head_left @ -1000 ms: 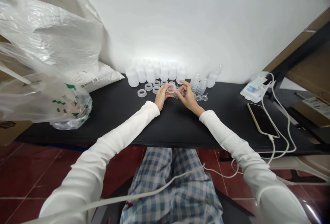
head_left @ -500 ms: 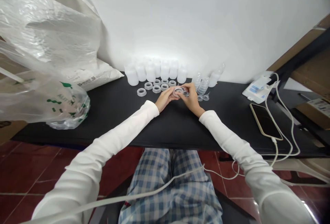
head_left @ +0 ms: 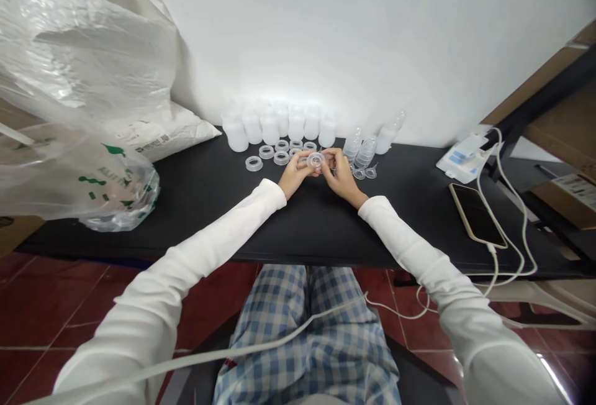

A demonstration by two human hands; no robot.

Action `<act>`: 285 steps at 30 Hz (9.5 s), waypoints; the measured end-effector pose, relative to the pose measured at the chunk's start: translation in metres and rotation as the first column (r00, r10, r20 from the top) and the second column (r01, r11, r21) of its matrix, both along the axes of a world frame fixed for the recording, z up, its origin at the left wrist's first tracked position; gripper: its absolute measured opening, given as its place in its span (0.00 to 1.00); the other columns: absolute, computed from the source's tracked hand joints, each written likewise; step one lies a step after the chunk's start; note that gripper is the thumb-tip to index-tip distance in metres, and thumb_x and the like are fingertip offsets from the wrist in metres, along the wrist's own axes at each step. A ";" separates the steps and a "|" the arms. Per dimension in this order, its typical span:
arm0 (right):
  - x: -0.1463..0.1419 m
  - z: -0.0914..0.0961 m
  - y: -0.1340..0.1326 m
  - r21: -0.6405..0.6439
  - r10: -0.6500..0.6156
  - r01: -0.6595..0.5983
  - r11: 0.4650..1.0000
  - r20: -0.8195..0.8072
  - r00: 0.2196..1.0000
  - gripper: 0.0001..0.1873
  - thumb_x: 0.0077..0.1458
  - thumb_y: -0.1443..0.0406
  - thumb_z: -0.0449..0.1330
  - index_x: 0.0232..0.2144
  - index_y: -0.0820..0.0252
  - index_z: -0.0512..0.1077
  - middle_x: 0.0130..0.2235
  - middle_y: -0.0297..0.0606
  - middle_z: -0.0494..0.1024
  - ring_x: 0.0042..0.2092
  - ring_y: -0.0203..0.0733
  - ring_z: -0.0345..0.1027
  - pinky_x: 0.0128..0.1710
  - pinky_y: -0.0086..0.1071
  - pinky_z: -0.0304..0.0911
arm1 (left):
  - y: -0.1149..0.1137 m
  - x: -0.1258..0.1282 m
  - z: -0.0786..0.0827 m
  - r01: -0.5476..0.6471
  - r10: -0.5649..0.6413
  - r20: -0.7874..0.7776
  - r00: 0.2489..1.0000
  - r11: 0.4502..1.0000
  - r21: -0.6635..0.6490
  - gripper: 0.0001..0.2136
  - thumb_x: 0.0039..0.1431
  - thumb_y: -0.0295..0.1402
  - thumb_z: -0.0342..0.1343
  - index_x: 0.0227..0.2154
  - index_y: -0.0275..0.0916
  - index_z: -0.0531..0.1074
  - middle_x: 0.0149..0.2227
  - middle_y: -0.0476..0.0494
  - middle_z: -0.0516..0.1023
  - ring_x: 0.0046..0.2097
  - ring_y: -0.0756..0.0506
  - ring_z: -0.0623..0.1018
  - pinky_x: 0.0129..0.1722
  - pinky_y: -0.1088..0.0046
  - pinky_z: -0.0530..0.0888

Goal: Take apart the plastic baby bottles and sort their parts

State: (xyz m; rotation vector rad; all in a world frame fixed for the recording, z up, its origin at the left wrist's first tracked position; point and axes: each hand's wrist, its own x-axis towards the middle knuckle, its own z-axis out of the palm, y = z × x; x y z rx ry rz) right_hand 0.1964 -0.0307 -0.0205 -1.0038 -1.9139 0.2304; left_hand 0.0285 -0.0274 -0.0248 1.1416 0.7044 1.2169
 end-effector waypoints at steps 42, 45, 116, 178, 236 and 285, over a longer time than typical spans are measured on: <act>-0.023 0.001 -0.016 -0.239 0.066 -0.152 0.959 -0.333 0.941 0.21 0.64 0.42 0.52 0.37 0.51 0.60 0.29 0.33 0.73 0.30 0.41 0.68 0.33 0.39 0.68 | -0.007 -0.002 0.001 -0.084 0.250 -0.331 0.910 0.892 0.443 0.15 0.62 0.46 0.59 0.36 0.42 0.61 0.25 0.53 0.75 0.25 0.51 0.76 0.26 0.74 0.72; -0.027 0.000 -0.017 -0.268 0.093 -0.213 0.940 -0.400 0.912 0.22 0.62 0.41 0.53 0.37 0.51 0.59 0.30 0.34 0.74 0.32 0.41 0.70 0.33 0.39 0.69 | -0.007 -0.003 0.002 -0.108 0.296 -0.344 0.891 0.874 0.474 0.14 0.63 0.46 0.57 0.35 0.42 0.61 0.25 0.54 0.75 0.26 0.51 0.76 0.28 0.73 0.72; -0.024 -0.002 -0.016 -0.358 0.117 -0.297 0.885 -0.447 0.887 0.27 0.56 0.39 0.58 0.38 0.50 0.58 0.31 0.31 0.72 0.36 0.41 0.73 0.36 0.39 0.73 | 0.003 -0.010 -0.009 0.017 0.117 -0.324 0.939 0.924 0.382 0.20 0.58 0.50 0.62 0.41 0.42 0.62 0.28 0.52 0.75 0.25 0.52 0.71 0.25 0.75 0.66; -0.028 -0.004 -0.018 -0.361 0.141 -0.364 0.858 -0.515 0.845 0.27 0.58 0.38 0.57 0.39 0.51 0.58 0.32 0.31 0.72 0.33 0.39 0.71 0.35 0.37 0.71 | -0.006 -0.001 -0.006 -0.071 0.161 -0.268 0.950 0.946 0.317 0.21 0.59 0.52 0.61 0.40 0.42 0.61 0.29 0.52 0.77 0.25 0.52 0.74 0.24 0.76 0.70; -0.027 -0.001 -0.018 -0.327 0.158 -0.367 0.871 -0.520 0.839 0.28 0.55 0.40 0.61 0.39 0.51 0.57 0.34 0.31 0.72 0.36 0.38 0.71 0.36 0.35 0.70 | 0.006 -0.012 -0.010 0.039 0.082 -0.305 0.949 0.928 0.370 0.25 0.57 0.56 0.61 0.42 0.42 0.61 0.27 0.52 0.74 0.26 0.51 0.73 0.27 0.74 0.69; -0.023 -0.003 -0.016 -0.252 0.152 -0.291 0.923 -0.456 0.877 0.22 0.60 0.42 0.58 0.36 0.52 0.62 0.28 0.30 0.72 0.29 0.37 0.69 0.30 0.35 0.66 | -0.007 -0.008 0.000 -0.041 0.216 -0.368 0.904 0.902 0.429 0.17 0.64 0.51 0.55 0.37 0.42 0.61 0.21 0.56 0.71 0.22 0.51 0.73 0.24 0.74 0.68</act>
